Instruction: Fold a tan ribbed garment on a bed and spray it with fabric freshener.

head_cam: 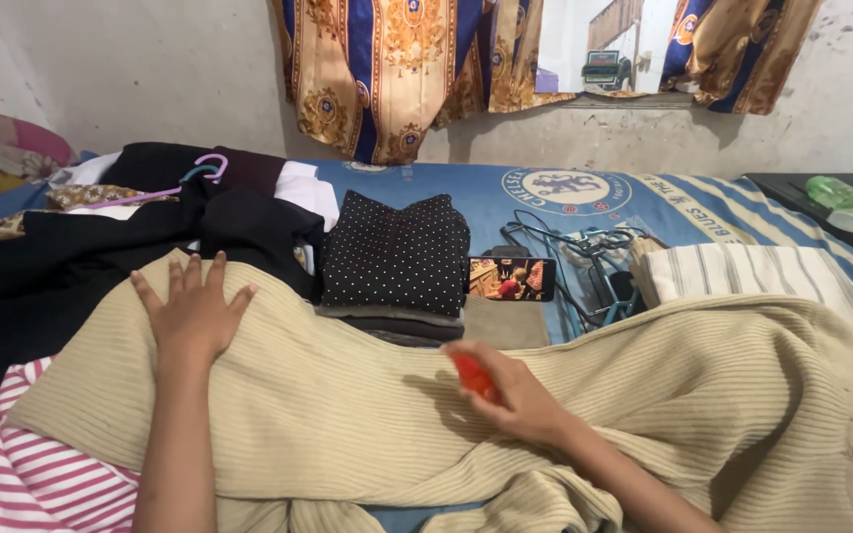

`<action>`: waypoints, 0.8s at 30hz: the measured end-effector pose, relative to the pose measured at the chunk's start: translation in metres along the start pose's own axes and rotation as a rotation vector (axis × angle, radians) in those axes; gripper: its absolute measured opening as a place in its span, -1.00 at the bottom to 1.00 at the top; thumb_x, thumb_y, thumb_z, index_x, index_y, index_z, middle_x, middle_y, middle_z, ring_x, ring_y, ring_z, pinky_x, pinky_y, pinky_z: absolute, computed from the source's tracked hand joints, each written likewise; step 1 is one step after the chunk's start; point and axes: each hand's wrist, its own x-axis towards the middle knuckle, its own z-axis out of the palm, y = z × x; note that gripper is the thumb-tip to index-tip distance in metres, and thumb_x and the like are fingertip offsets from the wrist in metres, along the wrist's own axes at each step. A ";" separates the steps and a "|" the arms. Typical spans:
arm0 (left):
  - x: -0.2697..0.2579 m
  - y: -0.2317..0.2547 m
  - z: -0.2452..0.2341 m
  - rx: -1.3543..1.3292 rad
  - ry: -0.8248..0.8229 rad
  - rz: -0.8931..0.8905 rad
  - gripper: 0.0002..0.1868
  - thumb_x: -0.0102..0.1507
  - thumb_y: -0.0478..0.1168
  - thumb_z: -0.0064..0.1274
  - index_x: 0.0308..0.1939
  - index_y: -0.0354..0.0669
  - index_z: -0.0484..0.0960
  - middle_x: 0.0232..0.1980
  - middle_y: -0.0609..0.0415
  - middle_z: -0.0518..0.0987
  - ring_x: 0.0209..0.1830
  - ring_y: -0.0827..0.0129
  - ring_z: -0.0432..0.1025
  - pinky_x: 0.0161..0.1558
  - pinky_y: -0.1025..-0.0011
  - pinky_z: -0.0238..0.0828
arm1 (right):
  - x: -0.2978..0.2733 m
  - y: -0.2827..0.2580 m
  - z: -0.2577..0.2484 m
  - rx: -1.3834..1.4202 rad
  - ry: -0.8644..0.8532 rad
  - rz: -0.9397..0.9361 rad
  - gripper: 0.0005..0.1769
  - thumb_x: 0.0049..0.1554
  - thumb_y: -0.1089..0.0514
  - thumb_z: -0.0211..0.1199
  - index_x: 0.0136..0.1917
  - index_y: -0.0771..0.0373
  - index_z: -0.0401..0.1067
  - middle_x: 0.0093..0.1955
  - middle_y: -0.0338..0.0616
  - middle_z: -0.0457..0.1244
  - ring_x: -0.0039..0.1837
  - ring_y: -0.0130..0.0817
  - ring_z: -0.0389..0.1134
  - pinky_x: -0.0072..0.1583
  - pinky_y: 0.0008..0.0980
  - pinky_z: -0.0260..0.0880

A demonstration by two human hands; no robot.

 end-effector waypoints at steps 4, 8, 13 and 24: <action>-0.011 -0.022 -0.034 -0.281 -0.083 0.036 -0.33 0.36 0.31 -0.44 0.53 0.32 0.19 0.63 0.18 0.06 0.63 0.31 -0.12 0.53 -0.09 -0.71 | -0.001 -0.007 0.004 -0.073 -0.025 -0.111 -0.44 0.10 0.21 0.31 0.37 0.10 0.31 0.14 -0.01 0.37 0.04 -0.10 0.46 0.07 -0.19 0.48; -0.011 -0.062 -0.052 -0.498 0.105 0.144 -0.51 0.39 -0.01 -0.26 0.36 0.15 0.55 0.54 0.05 0.36 0.54 0.19 0.20 0.60 -0.07 -0.37 | 0.000 -0.002 -0.005 -0.158 -0.021 -0.002 -0.47 0.08 0.17 0.31 0.32 0.09 0.34 0.08 -0.02 0.38 0.03 -0.11 0.49 0.09 -0.17 0.50; -0.030 -0.076 -0.094 -0.615 0.147 0.056 -0.57 0.42 0.02 -0.24 0.25 0.13 0.63 0.44 0.03 0.45 0.45 0.05 0.27 0.55 -0.12 -0.28 | 0.002 -0.020 -0.018 -0.163 0.090 -0.064 -0.52 0.12 0.16 0.31 0.30 0.14 0.33 0.06 0.00 0.40 0.01 -0.12 0.49 0.08 -0.16 0.49; -0.051 -0.075 -0.131 -0.787 0.021 -0.128 -0.54 0.43 0.17 -0.23 0.31 0.24 0.58 0.35 0.02 0.54 0.28 -0.01 0.44 0.34 0.13 0.27 | 0.054 -0.070 0.007 -0.151 0.168 -0.096 -0.50 0.15 0.14 0.28 0.34 0.10 0.28 0.19 0.02 0.38 0.07 -0.03 0.49 0.03 -0.11 0.52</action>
